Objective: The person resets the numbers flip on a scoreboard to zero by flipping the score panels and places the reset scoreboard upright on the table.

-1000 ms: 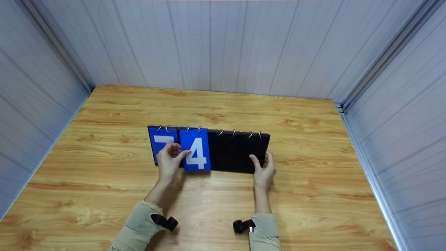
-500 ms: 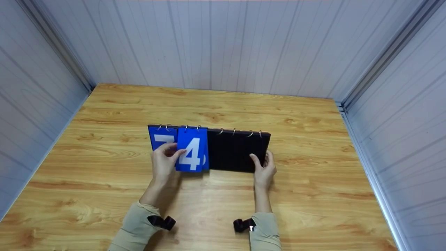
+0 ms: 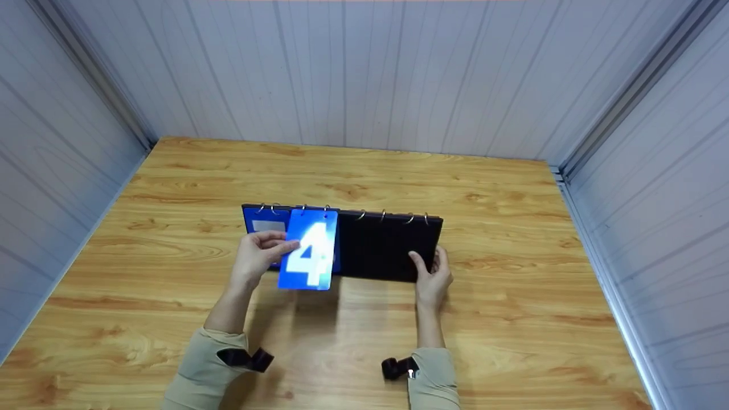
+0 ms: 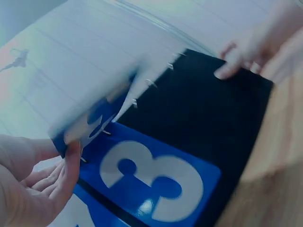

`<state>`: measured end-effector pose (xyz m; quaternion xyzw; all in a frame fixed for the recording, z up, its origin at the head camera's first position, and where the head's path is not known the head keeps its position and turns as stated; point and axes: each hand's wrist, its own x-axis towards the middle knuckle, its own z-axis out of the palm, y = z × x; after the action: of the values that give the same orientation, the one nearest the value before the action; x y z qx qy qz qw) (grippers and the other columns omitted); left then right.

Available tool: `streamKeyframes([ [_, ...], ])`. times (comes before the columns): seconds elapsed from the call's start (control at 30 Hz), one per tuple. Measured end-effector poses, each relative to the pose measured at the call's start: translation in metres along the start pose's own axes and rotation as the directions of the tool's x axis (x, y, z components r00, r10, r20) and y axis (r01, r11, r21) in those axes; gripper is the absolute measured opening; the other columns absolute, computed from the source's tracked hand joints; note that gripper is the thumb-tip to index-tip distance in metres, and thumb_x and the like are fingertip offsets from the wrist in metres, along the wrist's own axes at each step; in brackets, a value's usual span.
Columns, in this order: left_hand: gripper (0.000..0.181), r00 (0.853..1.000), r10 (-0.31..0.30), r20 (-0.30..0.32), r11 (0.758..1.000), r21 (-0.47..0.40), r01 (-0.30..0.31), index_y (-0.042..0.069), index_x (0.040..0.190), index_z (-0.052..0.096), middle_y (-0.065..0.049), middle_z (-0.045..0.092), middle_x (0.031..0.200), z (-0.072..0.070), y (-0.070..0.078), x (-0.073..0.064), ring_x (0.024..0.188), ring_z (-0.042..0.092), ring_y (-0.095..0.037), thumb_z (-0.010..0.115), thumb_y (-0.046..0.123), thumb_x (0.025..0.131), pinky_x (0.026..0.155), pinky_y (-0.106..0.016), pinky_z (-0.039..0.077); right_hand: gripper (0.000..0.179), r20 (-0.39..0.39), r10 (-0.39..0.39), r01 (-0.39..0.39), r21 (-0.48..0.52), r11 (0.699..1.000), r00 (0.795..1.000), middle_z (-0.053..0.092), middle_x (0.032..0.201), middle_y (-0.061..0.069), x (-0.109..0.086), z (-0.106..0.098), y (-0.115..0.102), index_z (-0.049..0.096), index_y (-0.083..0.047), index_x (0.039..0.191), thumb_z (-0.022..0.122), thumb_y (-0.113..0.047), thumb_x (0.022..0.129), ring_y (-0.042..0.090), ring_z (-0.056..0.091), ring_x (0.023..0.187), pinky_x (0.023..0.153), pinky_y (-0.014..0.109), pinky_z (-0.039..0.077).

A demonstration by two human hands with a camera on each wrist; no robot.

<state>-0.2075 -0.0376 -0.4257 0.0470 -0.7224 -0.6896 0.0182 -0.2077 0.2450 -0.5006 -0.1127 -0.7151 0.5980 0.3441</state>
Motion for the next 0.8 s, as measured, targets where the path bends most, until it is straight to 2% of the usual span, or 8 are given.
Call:
streamKeyframes([
  [0.1,0.028,0.998,-0.05,0.036,0.994,-0.097,0.053,-0.007,0.091,0.062,-0.01,0.065,0.072,-0.003,0.008,0.003,0.065,0.062,-0.014,0.075,0.005,0.069,0.057,-0.025,0.051,0.033,0.003,-0.002,0.002,0.005,1.0,1.0,0.055,0.069,0.014,0.0,0.0,0.0,0.056,0.013,0.097,0.072,0.005,0.069,0.007,0.053,0.059,0.056,0.014,0.042],
  [0.3,0.031,0.994,-0.102,0.048,0.97,-0.219,0.11,-0.005,0.096,0.059,-0.007,0.064,0.072,-0.003,0.023,0.012,0.065,0.06,-0.014,0.074,0.006,0.071,0.056,-0.024,0.049,0.033,0.007,-0.008,0.008,0.007,1.0,1.0,0.057,0.071,0.016,0.0,-0.001,0.001,0.056,0.012,0.097,0.072,0.005,0.069,0.008,0.054,0.061,0.057,0.014,0.042],
  [0.37,0.028,0.991,-0.119,0.062,0.946,-0.295,0.132,-0.005,0.094,0.059,-0.006,0.064,0.071,-0.002,0.026,0.015,0.065,0.06,-0.013,0.072,0.004,0.071,0.055,-0.023,0.048,0.032,0.005,-0.008,0.008,0.0,1.0,1.0,0.057,0.071,0.016,-0.001,-0.001,0.001,0.056,0.012,0.096,0.072,0.004,0.069,0.008,0.053,0.06,0.056,0.014,0.042],
  [0.5,0.017,0.984,-0.151,0.094,0.876,-0.448,0.177,-0.004,0.087,0.058,-0.002,0.061,0.064,0.0,0.029,0.022,0.058,0.054,-0.009,0.068,0.002,0.076,0.05,-0.019,0.042,0.032,0.005,-0.009,0.01,-0.021,1.0,1.0,0.057,0.07,0.015,-0.001,0.0,0.001,0.057,0.011,0.096,0.072,0.003,0.069,0.008,0.053,0.06,0.056,0.014,0.041],
  [0.6,0.016,0.983,-0.137,0.12,0.829,-0.529,0.18,-0.004,0.085,0.056,-0.005,0.06,0.066,0.0,0.03,0.023,0.058,0.056,-0.011,0.061,0.012,0.084,0.054,-0.019,0.047,0.032,0.008,-0.006,0.007,-0.034,0.999,1.0,0.058,0.072,0.015,-0.002,0.0,0.001,0.057,0.01,0.097,0.072,0.003,0.07,0.009,0.053,0.061,0.058,0.014,0.042],
  [0.67,0.022,0.985,-0.111,0.131,0.815,-0.555,0.165,-0.005,0.086,0.056,-0.009,0.061,0.069,-0.001,0.03,0.023,0.06,0.059,-0.014,0.056,0.017,0.088,0.058,-0.022,0.05,0.032,0.008,-0.003,0.003,-0.042,0.999,1.0,0.058,0.073,0.015,-0.003,-0.001,0.001,0.057,0.01,0.097,0.073,0.002,0.069,0.009,0.054,0.062,0.059,0.014,0.043],
  [0.73,0.02,0.989,-0.057,0.139,0.815,-0.565,0.127,-0.008,0.091,0.054,-0.013,0.063,0.074,-0.001,0.029,0.023,0.068,0.062,-0.021,0.052,0.012,0.09,0.065,-0.028,0.052,0.032,0.005,-0.009,0.009,-0.051,0.999,1.0,0.058,0.073,0.016,-0.003,-0.001,0.001,0.057,0.01,0.097,0.073,0.002,0.069,0.008,0.054,0.062,0.059,0.014,0.042],
  [0.8,0.013,0.992,-0.007,0.129,0.833,-0.548,0.077,-0.009,0.094,0.053,-0.012,0.063,0.075,-0.001,0.028,0.022,0.069,0.063,-0.02,0.053,0.002,0.088,0.066,-0.029,0.052,0.032,0.002,-0.015,0.015,-0.052,0.999,1.0,0.057,0.072,0.017,-0.003,-0.001,0.001,0.057,0.01,0.096,0.073,0.002,0.069,0.008,0.053,0.062,0.059,0.014,0.042],
])
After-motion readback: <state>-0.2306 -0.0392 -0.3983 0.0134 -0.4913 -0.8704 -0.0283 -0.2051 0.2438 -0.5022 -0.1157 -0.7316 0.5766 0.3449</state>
